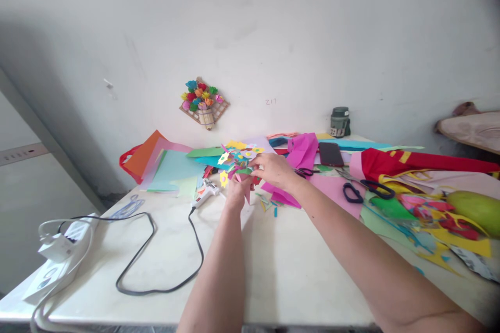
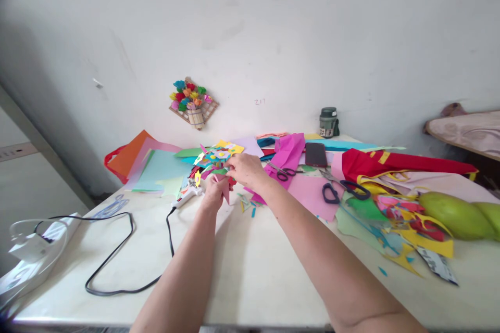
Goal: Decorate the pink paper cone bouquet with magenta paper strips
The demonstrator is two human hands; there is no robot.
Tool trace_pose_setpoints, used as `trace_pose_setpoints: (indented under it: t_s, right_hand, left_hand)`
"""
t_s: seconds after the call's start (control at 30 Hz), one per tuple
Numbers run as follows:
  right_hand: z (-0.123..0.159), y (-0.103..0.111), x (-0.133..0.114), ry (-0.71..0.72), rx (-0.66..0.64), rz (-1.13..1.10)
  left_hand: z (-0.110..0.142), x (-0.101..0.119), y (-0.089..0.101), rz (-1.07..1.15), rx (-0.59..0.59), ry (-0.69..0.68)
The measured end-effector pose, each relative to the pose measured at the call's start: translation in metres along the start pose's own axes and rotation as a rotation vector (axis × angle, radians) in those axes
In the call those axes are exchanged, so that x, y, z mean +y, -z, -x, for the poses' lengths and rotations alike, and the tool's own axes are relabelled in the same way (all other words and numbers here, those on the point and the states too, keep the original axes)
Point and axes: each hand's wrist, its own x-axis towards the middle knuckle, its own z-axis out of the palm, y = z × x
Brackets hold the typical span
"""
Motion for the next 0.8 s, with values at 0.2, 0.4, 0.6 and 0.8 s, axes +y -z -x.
trace_pose_setpoints:
  t_s: [0.2,0.4,0.6,0.8]
  right_hand:
    - [0.001,0.000,0.000,0.054,0.009,0.051]
    - [0.001,0.002,0.001,0.043,-0.003,0.005]
    - [-0.001,-0.002,0.007,0.060,0.044,-0.096]
    - [-0.004,-0.003,0.021,0.029,0.079,-0.368]
  left_hand:
    - [0.001,0.003,-0.001,0.007,-0.024,0.003]
    - [-0.003,-0.002,0.003,-0.050,0.034,-0.013]
    - [-0.003,0.001,0.003,-0.070,0.124,-0.132]
    - [-0.003,0.005,0.001,-0.089,0.223,-0.110]
